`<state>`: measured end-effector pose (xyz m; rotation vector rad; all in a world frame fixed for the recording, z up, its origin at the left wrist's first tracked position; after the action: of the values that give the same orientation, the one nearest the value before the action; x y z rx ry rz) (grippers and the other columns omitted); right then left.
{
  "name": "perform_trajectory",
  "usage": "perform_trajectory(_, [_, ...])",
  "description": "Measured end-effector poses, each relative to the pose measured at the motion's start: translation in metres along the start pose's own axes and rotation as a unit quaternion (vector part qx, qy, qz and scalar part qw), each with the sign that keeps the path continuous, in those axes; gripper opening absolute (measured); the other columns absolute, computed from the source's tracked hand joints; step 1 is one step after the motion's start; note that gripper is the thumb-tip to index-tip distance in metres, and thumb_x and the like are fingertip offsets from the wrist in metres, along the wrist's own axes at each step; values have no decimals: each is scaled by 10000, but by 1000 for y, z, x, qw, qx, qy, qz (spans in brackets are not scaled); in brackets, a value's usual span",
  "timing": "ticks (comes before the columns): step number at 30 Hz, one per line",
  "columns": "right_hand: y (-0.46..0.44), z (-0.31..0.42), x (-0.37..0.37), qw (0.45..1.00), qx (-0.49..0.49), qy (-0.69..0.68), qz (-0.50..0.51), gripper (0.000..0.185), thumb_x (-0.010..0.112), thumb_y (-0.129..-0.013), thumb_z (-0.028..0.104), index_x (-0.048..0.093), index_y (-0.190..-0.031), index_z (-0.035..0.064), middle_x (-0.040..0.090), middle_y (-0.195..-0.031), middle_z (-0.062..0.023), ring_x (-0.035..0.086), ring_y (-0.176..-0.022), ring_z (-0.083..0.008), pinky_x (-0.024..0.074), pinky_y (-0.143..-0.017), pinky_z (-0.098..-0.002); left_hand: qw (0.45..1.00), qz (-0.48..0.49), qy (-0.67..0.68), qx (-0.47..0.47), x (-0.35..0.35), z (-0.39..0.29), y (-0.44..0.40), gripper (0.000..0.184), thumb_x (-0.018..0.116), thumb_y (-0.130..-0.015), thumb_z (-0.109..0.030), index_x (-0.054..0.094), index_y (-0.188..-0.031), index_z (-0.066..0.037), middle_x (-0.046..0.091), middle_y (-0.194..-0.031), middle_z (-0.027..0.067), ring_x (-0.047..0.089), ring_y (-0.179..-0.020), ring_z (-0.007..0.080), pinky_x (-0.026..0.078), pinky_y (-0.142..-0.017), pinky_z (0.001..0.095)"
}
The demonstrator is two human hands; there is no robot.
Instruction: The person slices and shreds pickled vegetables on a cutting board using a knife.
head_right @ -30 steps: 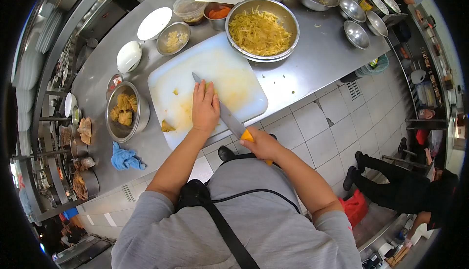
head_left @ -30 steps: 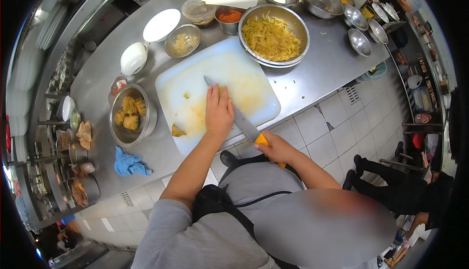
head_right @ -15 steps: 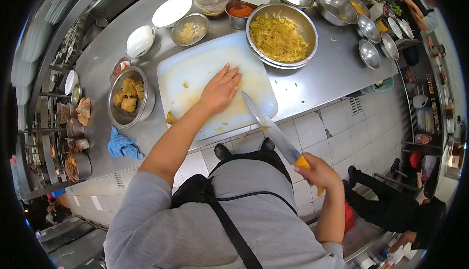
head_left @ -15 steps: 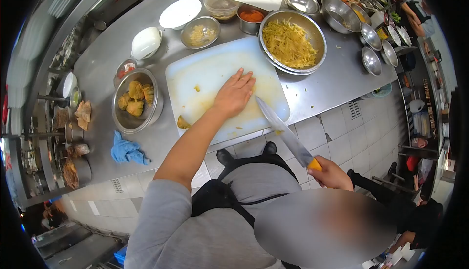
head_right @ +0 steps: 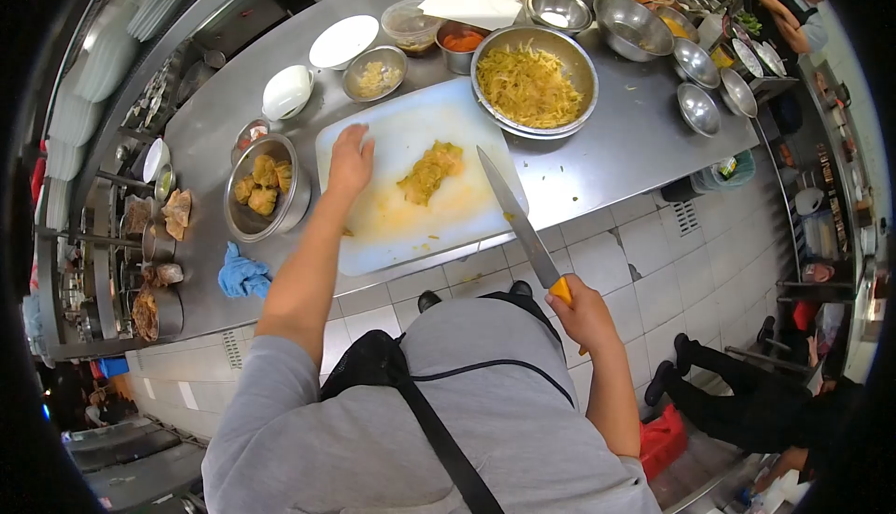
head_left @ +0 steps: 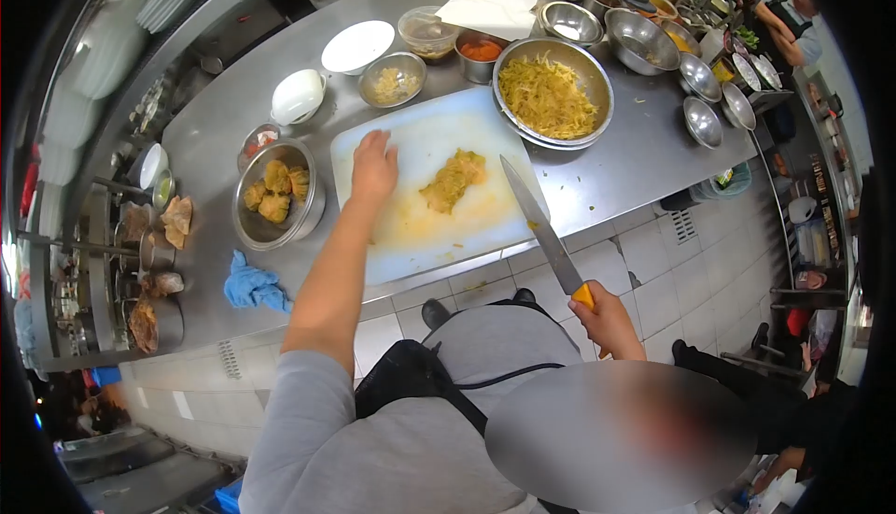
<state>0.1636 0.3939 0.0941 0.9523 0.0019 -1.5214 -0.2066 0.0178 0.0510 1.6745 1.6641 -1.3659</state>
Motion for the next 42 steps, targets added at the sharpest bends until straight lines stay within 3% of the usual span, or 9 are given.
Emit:
perform_trajectory(4, [-15, -16, 8, 1000, -8, -6, 28, 300, 734, -1032, 274, 621, -1168, 32, 704, -824, -148, 671, -638, -289, 547, -604, -387, 986, 147, -26, 74, -11, 13, 39, 255, 680, -969, -136, 790, -1185, -56, 717, -1308, 175, 628, -1253, 410, 504, -1106, 493])
perform_trajectory(9, [-25, -26, 12, 998, 6, -41, 57, 312, 736, -1036, 287, 628, -1190, 37, 667, -778, -92, 643, -607, -186, 538, -592, -369, 979, 203, 20, -28, -12, -35, 95, 155, 675, -929, -50, 798, -1020, -28, 746, -1132, 180, 670, -1148, 382, 561, -1004, 436])
perform_trajectory(13, [-28, -26, 14, 995, 22, -67, 75, 313, 726, -1044, 288, 627, -1210, 42, 672, -781, -92, 637, -600, -193, 539, -592, -375, 961, 251, 116, 27, -14, -90, 134, 180, 711, -921, -14, 782, -1086, -6, 751, -1190, 163, 683, -1139, 363, 560, -999, 414])
perform_trajectory(15, [-30, -28, 14, 995, 25, -60, 80, 313, 723, -1045, 289, 626, -1213, 43, 674, -785, -93, 640, -601, -197, 539, -592, -376, 944, 241, 94, 207, -12, -113, 149, 225, 707, -931, -23, 774, -1146, -30, 736, -1232, 130, 668, -1158, 353, 563, -994, 409])
perform_trajectory(22, [-30, -29, 14, 997, 8, -46, 67, 325, 724, -1042, 295, 619, -1205, 35, 679, -804, -106, 652, -608, -206, 542, -592, -375, 935, 257, 73, 235, -27, -96, 178, 170, 679, -952, -59, 750, -1102, -19, 701, -1082, 135, 638, -1101, 368, 558, -967, 450])
perform_trajectory(25, [-30, -28, 17, 996, 8, -50, 70, 325, 723, -1044, 294, 620, -1198, 28, 679, -800, -106, 658, -614, -206, 545, -592, -373, 942, 276, 77, 176, -31, -86, 168, 162, 689, -958, -70, 752, -1098, -19, 719, -1122, 134, 655, -1096, 377, 560, -968, 455])
perform_trajectory(31, [-29, -27, 21, 997, -31, -48, 44, 302, 722, -1049, 278, 617, -1162, 19, 672, -781, -97, 643, -595, -189, 534, -550, -364, 991, -11, 112, 70, -19, -90, 112, 262, 753, -950, -64, 767, -1210, -32, 720, -1321, 156, 649, -1245, 384, 550, -1054, 444])
perform_trajectory(37, [-25, -12, 22, 990, -56, -118, 53, 273, 710, -1064, 278, 617, -1127, 29, 625, -741, -43, 583, -556, -128, 498, -508, -327, 995, 36, 52, 78, -43, -113, 132, 374, 741, -973, -104, 729, -1341, -40, 655, -1496, 162, 526, -1435, 439, 473, -1194, 458])
perform_trajectory(42, [-35, 21, 39, 976, -61, -171, 119, 247, 692, -1081, 274, 623, -1118, 40, 587, -722, -9, 548, -542, -99, 466, -491, -274, 951, 198, -2, 236, -41, -173, 153, 724, 667, -1040, -463, 481, -1632, -91, 354, -1762, 141, 174, -1670, 409, 185, -1321, 639])
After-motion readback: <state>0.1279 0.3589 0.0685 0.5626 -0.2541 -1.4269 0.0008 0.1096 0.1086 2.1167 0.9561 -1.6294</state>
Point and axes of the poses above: each hand's wrist, its own y-axis away from the middle knuckle, its own x-axis out of the palm, z = x × y, the point moved 4 cm from there along -y, towards the middle knuckle
